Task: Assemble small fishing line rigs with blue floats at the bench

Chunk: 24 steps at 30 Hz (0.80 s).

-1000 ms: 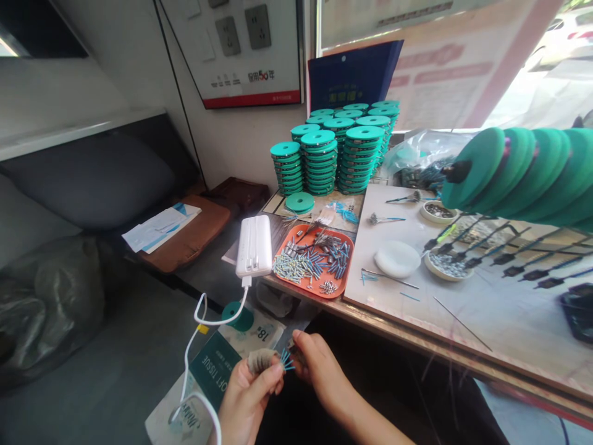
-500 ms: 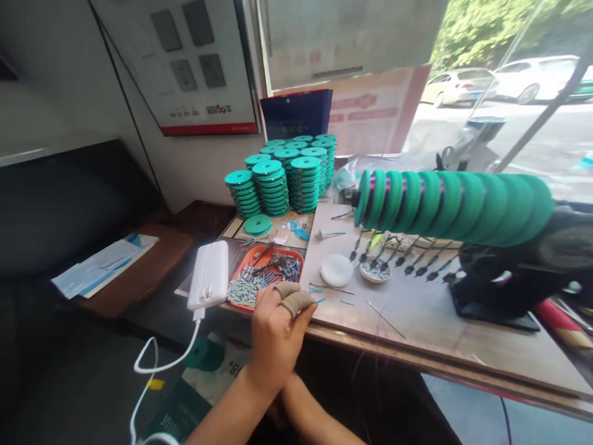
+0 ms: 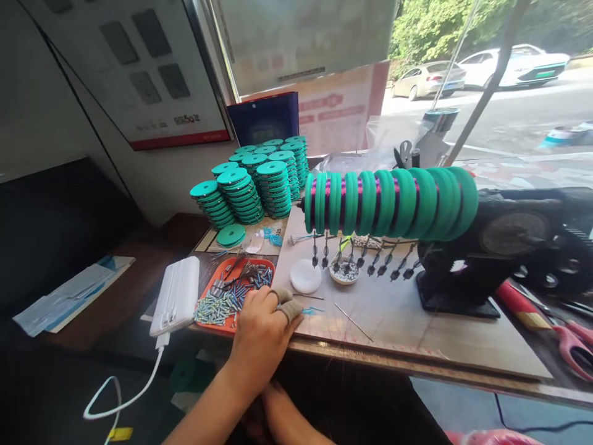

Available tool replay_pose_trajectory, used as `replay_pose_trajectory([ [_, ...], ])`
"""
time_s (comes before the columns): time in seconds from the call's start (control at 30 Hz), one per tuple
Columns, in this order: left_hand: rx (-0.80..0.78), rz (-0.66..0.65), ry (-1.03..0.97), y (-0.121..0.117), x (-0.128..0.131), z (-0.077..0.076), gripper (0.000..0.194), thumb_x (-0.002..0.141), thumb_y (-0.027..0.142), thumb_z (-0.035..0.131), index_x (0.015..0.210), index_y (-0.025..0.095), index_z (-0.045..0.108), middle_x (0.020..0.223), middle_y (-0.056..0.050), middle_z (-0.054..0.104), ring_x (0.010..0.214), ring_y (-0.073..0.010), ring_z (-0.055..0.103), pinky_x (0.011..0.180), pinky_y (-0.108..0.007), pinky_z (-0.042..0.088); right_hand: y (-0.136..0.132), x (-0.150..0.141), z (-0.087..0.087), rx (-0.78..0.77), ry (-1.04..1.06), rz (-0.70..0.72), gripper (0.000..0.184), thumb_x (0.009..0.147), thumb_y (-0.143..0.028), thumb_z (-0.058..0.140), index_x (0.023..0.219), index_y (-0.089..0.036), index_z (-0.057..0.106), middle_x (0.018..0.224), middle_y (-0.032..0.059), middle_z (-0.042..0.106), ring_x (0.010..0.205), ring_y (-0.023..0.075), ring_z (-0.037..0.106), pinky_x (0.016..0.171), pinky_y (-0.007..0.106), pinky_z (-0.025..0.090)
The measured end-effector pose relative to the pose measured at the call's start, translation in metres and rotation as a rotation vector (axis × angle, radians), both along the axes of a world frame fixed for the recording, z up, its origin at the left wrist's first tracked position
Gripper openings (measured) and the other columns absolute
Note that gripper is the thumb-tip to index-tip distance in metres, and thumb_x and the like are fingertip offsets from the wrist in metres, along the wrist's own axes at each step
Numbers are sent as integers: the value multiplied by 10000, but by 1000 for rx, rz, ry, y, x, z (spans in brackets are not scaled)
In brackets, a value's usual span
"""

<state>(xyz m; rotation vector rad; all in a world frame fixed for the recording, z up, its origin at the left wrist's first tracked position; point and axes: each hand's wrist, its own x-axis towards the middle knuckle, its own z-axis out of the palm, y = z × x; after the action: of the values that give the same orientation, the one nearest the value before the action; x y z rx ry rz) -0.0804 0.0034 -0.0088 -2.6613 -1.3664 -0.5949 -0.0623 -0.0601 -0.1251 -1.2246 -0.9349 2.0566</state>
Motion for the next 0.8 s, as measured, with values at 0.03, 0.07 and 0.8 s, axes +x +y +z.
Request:
replay_pose_trajectory([
  [0.03, -8, -7, -8, 1, -1, 1, 73, 760, 149, 618, 747, 210, 655, 781, -45, 624, 760, -220, 483, 666, -352, 352, 1, 0, 1, -37, 14, 7, 634, 864, -595, 203, 460, -172, 446, 352, -56, 379, 275, 53, 322, 295, 187, 247],
  [0.07, -19, -13, -25, 2, -2, 2, 86, 764, 144, 610, 763, 215, 659, 791, -47, 624, 769, -223, 485, 671, -353, 358, 2, 0, 3, -75, 29, 11, 661, 834, -640, 168, 416, -184, 401, 328, -50, 352, 267, 52, 307, 288, 187, 215],
  [0.8, -240, -89, 89, 44, -32, 22, 55, 757, 212, 628, 787, 188, 667, 1005, -80, 582, 978, -256, 492, 806, -402, 394, 2, 3, 5, -211, 146, 1, 667, 574, -806, 362, 466, -164, 505, 312, -52, 382, 269, 36, 305, 319, 182, 161],
])
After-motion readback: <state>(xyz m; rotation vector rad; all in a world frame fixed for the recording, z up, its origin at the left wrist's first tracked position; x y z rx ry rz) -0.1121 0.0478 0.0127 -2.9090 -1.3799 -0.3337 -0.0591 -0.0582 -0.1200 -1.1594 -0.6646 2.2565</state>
